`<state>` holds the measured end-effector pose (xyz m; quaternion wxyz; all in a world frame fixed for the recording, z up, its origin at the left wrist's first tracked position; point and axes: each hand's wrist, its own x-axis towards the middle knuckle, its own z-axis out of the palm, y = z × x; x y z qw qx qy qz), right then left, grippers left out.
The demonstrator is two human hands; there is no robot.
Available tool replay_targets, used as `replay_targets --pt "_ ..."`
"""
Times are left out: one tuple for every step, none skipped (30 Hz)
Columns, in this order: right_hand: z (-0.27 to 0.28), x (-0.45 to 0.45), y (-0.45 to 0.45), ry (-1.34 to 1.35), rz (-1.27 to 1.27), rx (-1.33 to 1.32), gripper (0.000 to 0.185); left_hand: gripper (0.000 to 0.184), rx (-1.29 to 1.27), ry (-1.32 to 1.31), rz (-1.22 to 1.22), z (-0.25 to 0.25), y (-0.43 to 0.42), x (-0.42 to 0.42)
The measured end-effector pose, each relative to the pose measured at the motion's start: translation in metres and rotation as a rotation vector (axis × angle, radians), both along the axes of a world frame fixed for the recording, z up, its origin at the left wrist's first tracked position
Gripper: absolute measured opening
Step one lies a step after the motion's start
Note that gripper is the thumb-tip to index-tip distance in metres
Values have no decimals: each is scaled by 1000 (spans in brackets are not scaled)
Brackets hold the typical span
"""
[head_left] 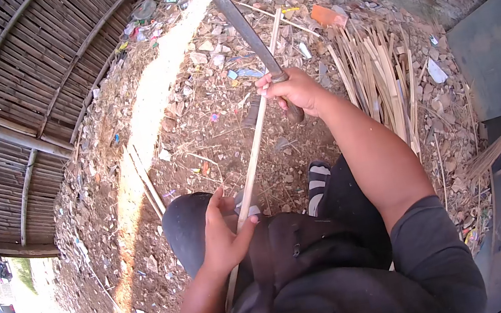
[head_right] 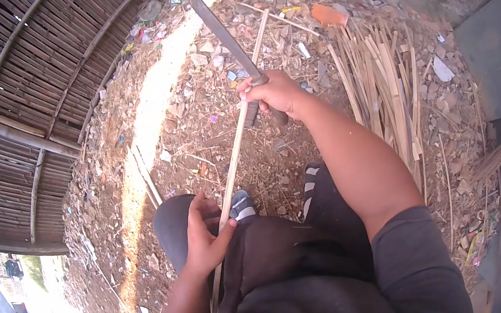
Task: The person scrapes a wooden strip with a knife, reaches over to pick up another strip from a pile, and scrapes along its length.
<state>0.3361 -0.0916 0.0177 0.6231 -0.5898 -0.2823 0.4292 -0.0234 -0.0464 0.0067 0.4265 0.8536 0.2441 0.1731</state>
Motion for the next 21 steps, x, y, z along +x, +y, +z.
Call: replay_targets --pt "2 2 -1 -7 -11 5 33 80 81 -31 39 -1 -5 -12" --pt "4 4 -2 -17 -58 13 33 80 161 -61 78 -1 -10 -22" --pt "7 5 -4 -28 -104 21 32 77 201 -109 116 6 -15 -28" --pt "9 5 -5 -39 -148 28 32 75 292 -105 119 13 -18 -37" --pt "8 7 -5 -40 -212 39 31 73 384 -102 121 19 -19 -48" --pt "10 7 -5 -7 -270 60 31 71 475 -100 122 24 -19 -59" --pt "12 7 -7 26 -329 78 32 68 515 -59 128 27 -20 -74" --pt "13 7 -8 61 -391 96 32 66 555 -17 132 28 -20 -90" --pt "13 10 -10 86 -423 110 32 64 592 26 132 29 -21 -107" --pt "13 13 -12 98 -461 138 32 60 582 81 124 30 -23 -122" --pt "12 14 -14 112 -498 165 32 57 570 138 117 30 -24 -138" --pt "11 17 -15 125 -534 193 33 54 560 194 111 29 -27 -152" --pt "10 21 -14 149 -541 222 35 49 437 281 151 26 -32 -165" --pt "9 24 -15 159 -553 230 35 44 315 366 191 24 -37 -179" --pt "11 25 -15 169 -563 240 35 41 193 451 233 23 -41 -189" --pt "13 24 -15 178 -572 251 35 40 194 465 229 22 -45 -197" --pt "15 24 -15 189 -590 249 36 39 195 477 226 20 -48 -203" --pt "16 24 -15 193 -599 261 35 38 194 489 222 18 -50 -208" --pt "16 24 -15 197 -607 271 35 34 296 586 192 17 -54 -213" --pt "17 25 -15 200 -615 281 35 32 291 589 223 11 -56 -219" --pt "19 25 -16 182 -617 283 35 31 285 592 253 5 -57 -221"
